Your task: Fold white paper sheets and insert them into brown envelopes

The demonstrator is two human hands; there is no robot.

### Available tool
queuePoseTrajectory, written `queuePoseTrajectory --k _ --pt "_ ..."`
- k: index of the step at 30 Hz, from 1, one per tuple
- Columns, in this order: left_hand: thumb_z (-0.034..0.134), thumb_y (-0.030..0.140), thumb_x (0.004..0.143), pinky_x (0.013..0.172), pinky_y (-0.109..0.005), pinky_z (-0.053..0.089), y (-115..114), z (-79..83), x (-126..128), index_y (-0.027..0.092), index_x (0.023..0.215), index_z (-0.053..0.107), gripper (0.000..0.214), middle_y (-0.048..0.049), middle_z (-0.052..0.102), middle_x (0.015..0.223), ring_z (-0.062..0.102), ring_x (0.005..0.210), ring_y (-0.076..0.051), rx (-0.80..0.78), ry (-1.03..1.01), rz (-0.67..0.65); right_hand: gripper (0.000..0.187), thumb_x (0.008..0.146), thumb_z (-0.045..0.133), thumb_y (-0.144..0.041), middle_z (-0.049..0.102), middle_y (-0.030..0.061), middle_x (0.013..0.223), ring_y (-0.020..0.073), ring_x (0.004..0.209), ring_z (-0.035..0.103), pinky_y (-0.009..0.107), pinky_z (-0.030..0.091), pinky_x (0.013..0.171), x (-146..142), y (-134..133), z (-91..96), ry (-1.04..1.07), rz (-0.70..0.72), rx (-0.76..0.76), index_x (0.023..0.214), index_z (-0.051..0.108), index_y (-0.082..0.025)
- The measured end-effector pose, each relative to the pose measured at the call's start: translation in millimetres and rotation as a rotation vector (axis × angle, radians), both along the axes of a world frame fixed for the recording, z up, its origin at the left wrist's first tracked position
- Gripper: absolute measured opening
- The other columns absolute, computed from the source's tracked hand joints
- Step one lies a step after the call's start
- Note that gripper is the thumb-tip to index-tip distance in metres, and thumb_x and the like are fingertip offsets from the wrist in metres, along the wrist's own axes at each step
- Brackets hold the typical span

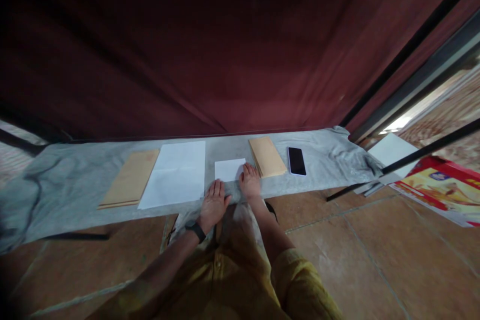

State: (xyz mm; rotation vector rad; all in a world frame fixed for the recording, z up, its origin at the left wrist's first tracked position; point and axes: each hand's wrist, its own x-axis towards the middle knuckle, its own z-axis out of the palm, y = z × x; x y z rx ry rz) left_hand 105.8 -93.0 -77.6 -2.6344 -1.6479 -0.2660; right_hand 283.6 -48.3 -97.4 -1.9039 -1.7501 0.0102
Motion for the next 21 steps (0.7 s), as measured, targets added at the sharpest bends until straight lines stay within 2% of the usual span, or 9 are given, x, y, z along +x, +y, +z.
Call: queuePoseTrajectory --k 7,12,17,19,21 --pt "0.040 0.037 0.100 0.118 -0.047 0.034 -0.5 -0.7 2.8 -0.003 0.147 0.044 0.062 -0.0270 0.041 0.155 0.037 0.147 -0.034 -0.039 0.028 0.016 0.045 0.097 0.041 -0.017 0.059 0.0148 0.142 0.0243 0.135 0.050 0.042 0.039 0.115 1.8 -0.7 -6.2 0.023 0.021 0.017 0.139 0.056 -0.012" --pt "0.041 0.038 0.100 0.119 -0.049 0.032 -2.6 -3.4 1.4 0.000 0.150 0.041 0.062 -0.0248 0.038 0.158 0.035 0.148 -0.033 -0.035 0.007 0.027 0.045 0.098 0.040 -0.018 0.058 0.0151 0.144 0.0246 0.136 0.049 0.044 0.037 0.116 1.2 0.1 -7.3 0.039 0.015 -0.003 0.140 0.055 -0.012" --pt "0.040 0.040 0.100 0.118 -0.051 0.034 -3.9 -7.7 -2.2 0.005 0.150 0.041 0.061 -0.0226 0.042 0.156 0.034 0.149 -0.032 -0.001 -0.039 0.024 0.045 0.099 0.038 -0.019 0.057 0.0142 0.145 0.0246 0.137 0.049 0.045 0.039 0.115 0.9 -7.1 -1.3 0.107 0.004 0.029 0.140 0.056 -0.013" --pt "0.040 0.040 0.100 0.118 -0.051 0.035 -3.7 -9.4 -3.6 0.004 0.149 0.041 0.061 -0.0227 0.043 0.156 0.035 0.149 -0.033 0.007 -0.065 0.014 0.045 0.100 0.037 -0.020 0.056 0.0125 0.147 0.0238 0.139 0.047 0.045 0.040 0.116 -3.3 -15.7 1.1 0.131 0.061 0.051 0.140 0.057 -0.015" --pt "0.042 0.036 0.099 0.118 -0.052 0.035 -3.4 -10.5 -5.0 0.003 0.148 0.042 0.060 -0.0229 0.043 0.156 0.036 0.148 -0.033 0.010 -0.085 -0.004 0.044 0.101 0.037 -0.022 0.056 0.0103 0.147 0.0225 0.140 0.047 0.044 0.039 0.117 -12.4 -26.9 3.5 0.134 0.191 0.044 0.140 0.058 -0.016"
